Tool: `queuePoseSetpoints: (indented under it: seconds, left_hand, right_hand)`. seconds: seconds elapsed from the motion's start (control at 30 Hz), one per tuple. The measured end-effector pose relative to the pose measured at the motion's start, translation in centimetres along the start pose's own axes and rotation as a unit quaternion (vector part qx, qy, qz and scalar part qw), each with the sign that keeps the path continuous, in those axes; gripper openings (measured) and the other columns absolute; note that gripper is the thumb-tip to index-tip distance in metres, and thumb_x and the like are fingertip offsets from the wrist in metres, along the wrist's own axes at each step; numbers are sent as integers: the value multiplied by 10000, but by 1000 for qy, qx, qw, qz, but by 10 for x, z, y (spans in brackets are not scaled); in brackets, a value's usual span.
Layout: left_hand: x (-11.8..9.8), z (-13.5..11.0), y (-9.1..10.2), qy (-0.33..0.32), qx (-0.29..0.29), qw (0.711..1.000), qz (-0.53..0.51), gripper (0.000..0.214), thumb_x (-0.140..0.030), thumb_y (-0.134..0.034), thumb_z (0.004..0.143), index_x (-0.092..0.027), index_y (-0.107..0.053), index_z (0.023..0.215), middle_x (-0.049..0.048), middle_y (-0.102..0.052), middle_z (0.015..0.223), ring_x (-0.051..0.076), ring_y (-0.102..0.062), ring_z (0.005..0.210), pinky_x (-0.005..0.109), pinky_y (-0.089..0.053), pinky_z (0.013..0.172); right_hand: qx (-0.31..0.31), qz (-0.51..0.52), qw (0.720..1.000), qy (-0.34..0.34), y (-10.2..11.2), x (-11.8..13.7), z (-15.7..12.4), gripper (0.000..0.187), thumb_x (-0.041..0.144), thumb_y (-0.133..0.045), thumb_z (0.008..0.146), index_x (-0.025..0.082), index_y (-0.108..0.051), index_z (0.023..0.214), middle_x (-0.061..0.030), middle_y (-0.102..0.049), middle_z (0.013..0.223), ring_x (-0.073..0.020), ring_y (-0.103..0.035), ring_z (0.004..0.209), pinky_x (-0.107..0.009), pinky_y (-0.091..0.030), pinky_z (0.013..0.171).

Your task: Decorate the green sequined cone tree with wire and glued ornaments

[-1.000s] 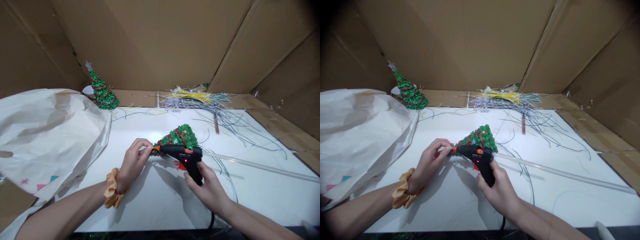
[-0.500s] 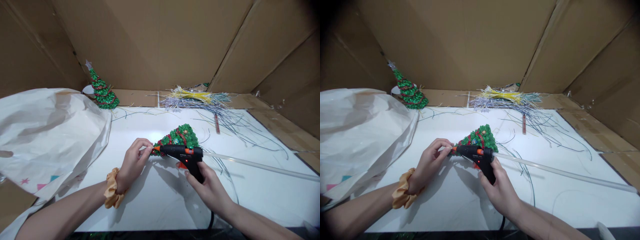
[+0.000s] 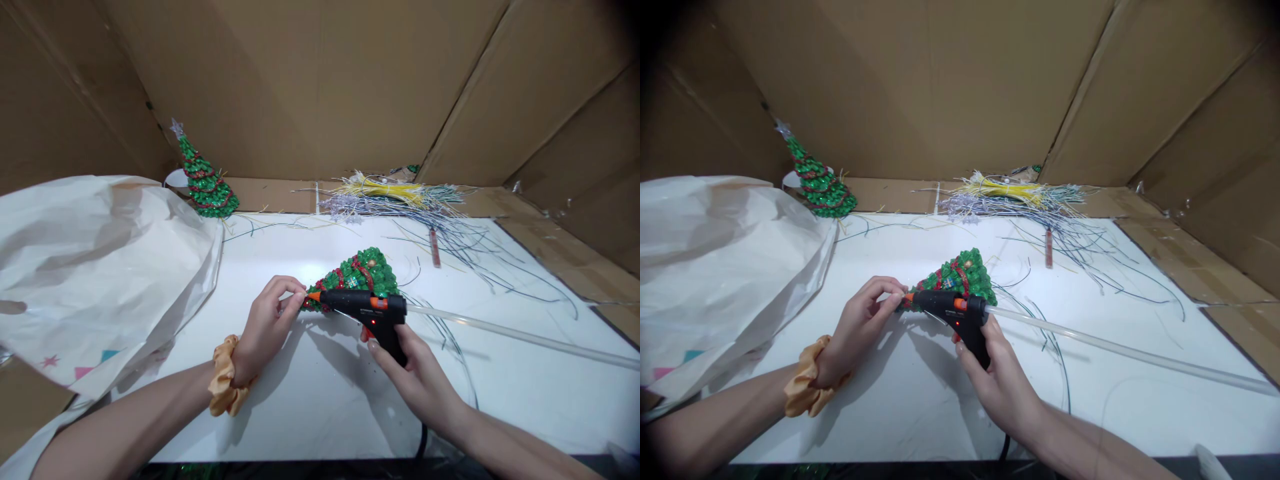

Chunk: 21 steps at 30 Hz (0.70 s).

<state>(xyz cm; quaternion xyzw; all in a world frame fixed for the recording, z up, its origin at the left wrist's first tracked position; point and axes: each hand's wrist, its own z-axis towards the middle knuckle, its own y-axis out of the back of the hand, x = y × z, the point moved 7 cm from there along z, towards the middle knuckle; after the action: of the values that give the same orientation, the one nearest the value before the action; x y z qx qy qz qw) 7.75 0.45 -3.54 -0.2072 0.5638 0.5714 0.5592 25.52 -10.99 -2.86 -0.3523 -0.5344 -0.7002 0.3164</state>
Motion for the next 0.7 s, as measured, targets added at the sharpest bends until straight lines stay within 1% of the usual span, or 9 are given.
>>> queuePoseSetpoints:
  seconds: [0.13,0.3,0.47,0.7]
  left_hand:
    - [-1,0,0,-2,-1,1000,1,119,-242,-476,869,-196,-573,817,49,-551,943,153,-542,896,247,-488,656]
    - [-1,0,0,-1,-2,1000,-6,109,-234,-477,868,-195,-567,821,47,-548,944,150,-541,901,241,-493,660]
    - [-1,0,0,0,-4,1000,-3,106,-228,-478,868,-197,-569,823,47,-547,945,144,-543,893,229,-490,650]
    - [-2,0,1,1,-2,1000,-3,111,-230,-475,871,-196,-564,815,45,-547,948,144,-540,901,231,-486,659]
  right_hand:
    - [-5,-9,1000,5,0,0,0,253,289,-476,866,201,-520,1099,-46,-621,816,-177,-603,719,-261,-509,590]
    - [-5,-18,1000,13,0,0,0,297,298,-479,866,204,-507,1146,-59,-631,853,-189,-607,741,-284,-519,625]
    - [4,-10,1000,14,-2,-3,-2,291,285,-473,873,212,-506,1153,-68,-634,936,-193,-613,815,-303,-516,707]
    - [9,-16,1000,5,-2,-4,-2,283,295,-470,871,205,-513,1136,-66,-632,921,-199,-611,816,-317,-514,712]
